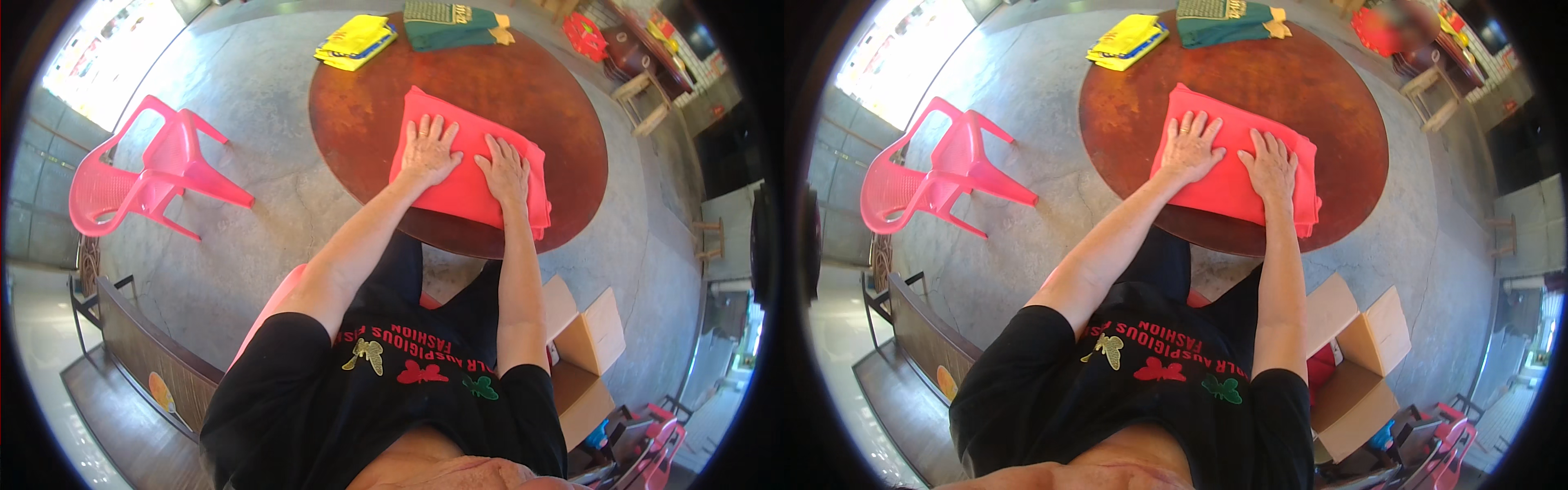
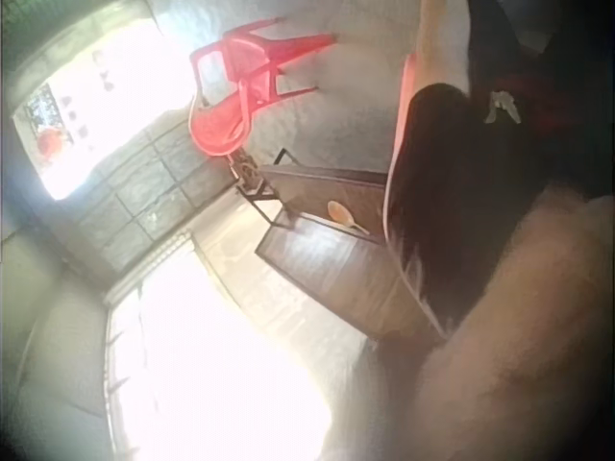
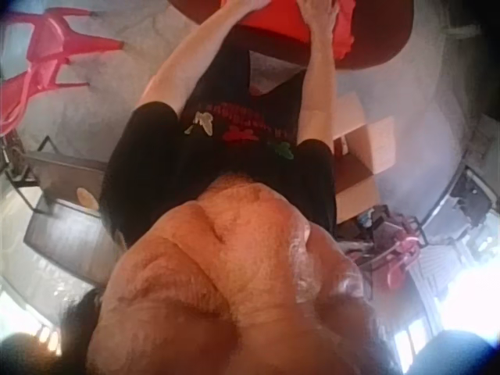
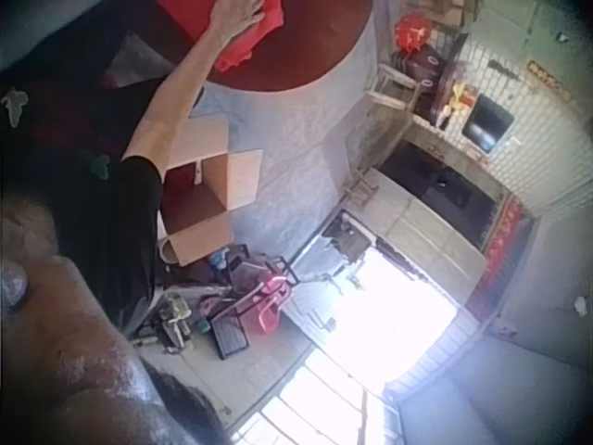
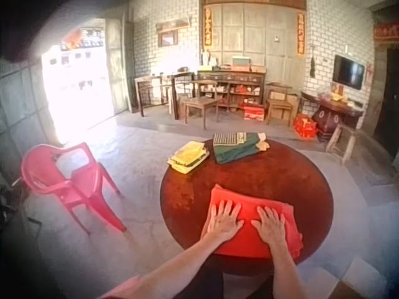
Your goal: Folding pink fabric tote bags on a round wooden table.
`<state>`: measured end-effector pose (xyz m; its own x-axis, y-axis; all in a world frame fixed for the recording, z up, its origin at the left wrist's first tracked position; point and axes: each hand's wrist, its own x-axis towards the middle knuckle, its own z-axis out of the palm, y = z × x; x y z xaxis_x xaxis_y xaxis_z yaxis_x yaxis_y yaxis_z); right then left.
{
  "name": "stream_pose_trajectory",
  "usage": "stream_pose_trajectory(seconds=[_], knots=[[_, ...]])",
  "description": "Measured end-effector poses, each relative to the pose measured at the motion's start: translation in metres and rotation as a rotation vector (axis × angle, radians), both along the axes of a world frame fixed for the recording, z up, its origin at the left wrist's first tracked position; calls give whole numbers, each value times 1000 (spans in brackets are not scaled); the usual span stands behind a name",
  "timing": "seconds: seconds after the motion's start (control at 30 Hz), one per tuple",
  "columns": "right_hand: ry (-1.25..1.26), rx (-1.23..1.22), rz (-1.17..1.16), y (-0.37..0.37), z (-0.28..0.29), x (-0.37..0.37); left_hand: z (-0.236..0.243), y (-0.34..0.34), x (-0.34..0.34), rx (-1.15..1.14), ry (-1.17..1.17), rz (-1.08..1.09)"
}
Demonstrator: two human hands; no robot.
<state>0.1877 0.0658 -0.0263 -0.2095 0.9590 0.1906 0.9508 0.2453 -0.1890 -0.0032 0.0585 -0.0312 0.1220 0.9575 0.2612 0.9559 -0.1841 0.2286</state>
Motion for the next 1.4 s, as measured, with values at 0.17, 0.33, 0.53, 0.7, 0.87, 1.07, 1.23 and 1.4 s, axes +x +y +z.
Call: stream_pose_trajectory(seconds=[0.17, 0.33, 0.53, 0.7, 0.87, 1.07, 1.23, 1.4], knots=[[-32, 34, -27, -21, -2, -3, 8, -23, -4, -55, 14, -40], [-112, -7, -26, -47, 3, -5, 10, -48, -5, -94, -53, -29], [41, 467, 53, -63, 2, -10, 13, -60, -13, -121, -91, -7], [-178, -88, 60, -45, -1, -15, 17, -57, -12, -140, -70, -25], [-193, -114, -87, -41, -5, -24, 14, -54, -10, -106, -74, -31], [-130, -35, -59, -45, -7, -17, 15, -56, -10, -106, -76, -29], [59, 291, 44, -59, -1, -24, 12, -57, -9, -93, -63, -20], [-60, 151, 234, -61, 1, -20, 18, -60, -7, -74, -69, -27]])
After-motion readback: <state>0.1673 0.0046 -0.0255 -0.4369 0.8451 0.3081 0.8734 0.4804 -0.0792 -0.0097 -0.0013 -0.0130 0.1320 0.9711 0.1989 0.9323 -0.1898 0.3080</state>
